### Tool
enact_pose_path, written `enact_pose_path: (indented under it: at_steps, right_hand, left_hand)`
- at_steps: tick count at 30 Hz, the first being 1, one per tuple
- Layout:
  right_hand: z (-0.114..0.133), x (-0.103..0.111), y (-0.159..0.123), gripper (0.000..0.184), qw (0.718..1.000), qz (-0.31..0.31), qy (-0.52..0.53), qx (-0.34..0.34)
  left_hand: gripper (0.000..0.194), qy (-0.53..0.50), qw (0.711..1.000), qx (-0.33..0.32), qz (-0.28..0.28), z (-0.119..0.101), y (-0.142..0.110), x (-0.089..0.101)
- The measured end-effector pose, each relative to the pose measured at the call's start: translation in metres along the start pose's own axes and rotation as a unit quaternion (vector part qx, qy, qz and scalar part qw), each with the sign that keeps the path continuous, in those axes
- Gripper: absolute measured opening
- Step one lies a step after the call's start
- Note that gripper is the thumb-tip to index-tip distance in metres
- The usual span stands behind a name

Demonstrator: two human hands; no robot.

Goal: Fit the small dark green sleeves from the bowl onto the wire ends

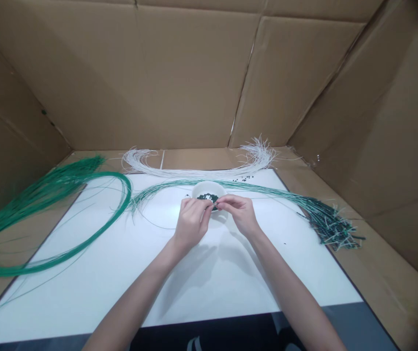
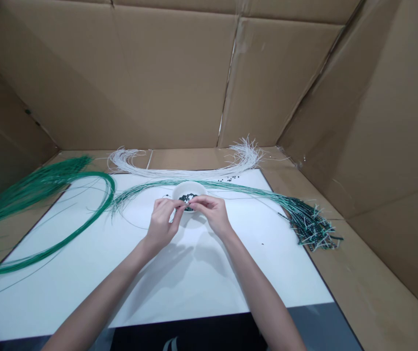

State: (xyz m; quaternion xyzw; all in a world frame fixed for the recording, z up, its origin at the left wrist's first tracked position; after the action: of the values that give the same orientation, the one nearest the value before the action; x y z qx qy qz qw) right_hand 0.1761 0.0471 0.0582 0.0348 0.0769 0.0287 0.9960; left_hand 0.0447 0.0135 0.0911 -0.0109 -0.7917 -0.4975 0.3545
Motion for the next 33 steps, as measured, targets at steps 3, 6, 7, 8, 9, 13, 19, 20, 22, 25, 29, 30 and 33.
enact_pose_path:
  at_steps: [3, 6, 7, 8, 9, 13, 19, 20, 22, 25, 29, 30, 33]
  right_hand:
    - [0.0003, 0.0000, -0.0002, 0.007, 1.000, -0.001, -0.004, 0.001]
    - [0.0009, -0.0003, -0.0002, 0.007, 1.000, 0.001, -0.011, 0.004]
    - [0.0011, -0.0004, -0.0003, 0.007, 1.000, 0.002, -0.012, 0.005]
    - [0.0012, -0.0005, -0.0002, 0.007, 1.000, 0.003, -0.012, 0.005]
    - [0.0012, -0.0005, -0.0002, 0.006, 1.000, 0.004, -0.012, 0.005]
    - [0.0007, 0.0001, -0.0001, 0.006, 1.000, 0.000, -0.007, 0.003]
    - [-0.0007, 0.0002, 0.0002, 0.007, 1.000, 0.001, -0.005, 0.001]
    - [-0.0012, 0.0002, 0.0003, 0.007, 1.000, 0.001, -0.004, 0.000]
    - [-0.0021, 0.0004, 0.0006, 0.007, 1.000, 0.000, 0.000, 0.000]
    - [-0.0027, 0.0007, 0.0008, 0.007, 1.000, -0.001, 0.002, 0.002]
    - [-0.0008, 0.0008, 0.0001, 0.006, 1.000, -0.004, -0.014, 0.005]
    - [0.0002, 0.0008, -0.0002, 0.006, 1.000, -0.005, -0.023, 0.007]
    - [0.0036, 0.0006, -0.0010, 0.006, 0.998, -0.005, -0.054, 0.018]
  left_hand:
    - [0.008, -0.005, 1.000, 0.007, 0.002, 0.0009, -0.0003, -0.0004]
    - [0.008, -0.008, 1.000, 0.011, -0.003, 0.0014, -0.0005, 0.0000]
    - [0.008, -0.009, 1.000, 0.012, -0.005, 0.0014, -0.0005, 0.0002]
    - [0.007, -0.010, 1.000, 0.012, -0.006, 0.0013, -0.0005, 0.0003]
    - [0.007, -0.011, 1.000, 0.011, -0.005, 0.0011, -0.0004, 0.0003]
    - [0.008, -0.012, 1.000, 0.008, -0.001, 0.0005, 0.0002, 0.0000]
    - [0.007, -0.008, 1.000, 0.007, -0.002, 0.0006, 0.0007, 0.0001]
    - [0.007, -0.007, 1.000, 0.008, -0.002, 0.0005, 0.0007, 0.0003]
    - [0.007, -0.005, 1.000, 0.009, -0.002, 0.0002, 0.0008, 0.0006]
    - [0.007, -0.003, 1.000, 0.008, 0.002, 0.0000, 0.0009, 0.0006]
    - [0.008, 0.006, 1.000, 0.003, 0.010, 0.0008, 0.0009, -0.0009]
    - [0.008, 0.010, 1.000, 0.002, 0.011, 0.0012, 0.0009, -0.0012]
    - [0.008, 0.022, 1.000, -0.006, 0.015, 0.0020, 0.0012, -0.0021]
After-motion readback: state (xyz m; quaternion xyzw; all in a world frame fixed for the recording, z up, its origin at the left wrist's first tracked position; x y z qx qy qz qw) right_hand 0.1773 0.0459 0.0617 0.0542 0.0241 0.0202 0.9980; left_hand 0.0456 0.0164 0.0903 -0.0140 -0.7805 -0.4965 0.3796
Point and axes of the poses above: each hand's wrist, its own y-axis towards the middle knuckle, its own x-axis out of the back of the hand, z = x × y, the point moved 6 cm from there along y, towards the middle knuckle, and after that the axes turned 8 degrees about -x, right-handed, at the moved point
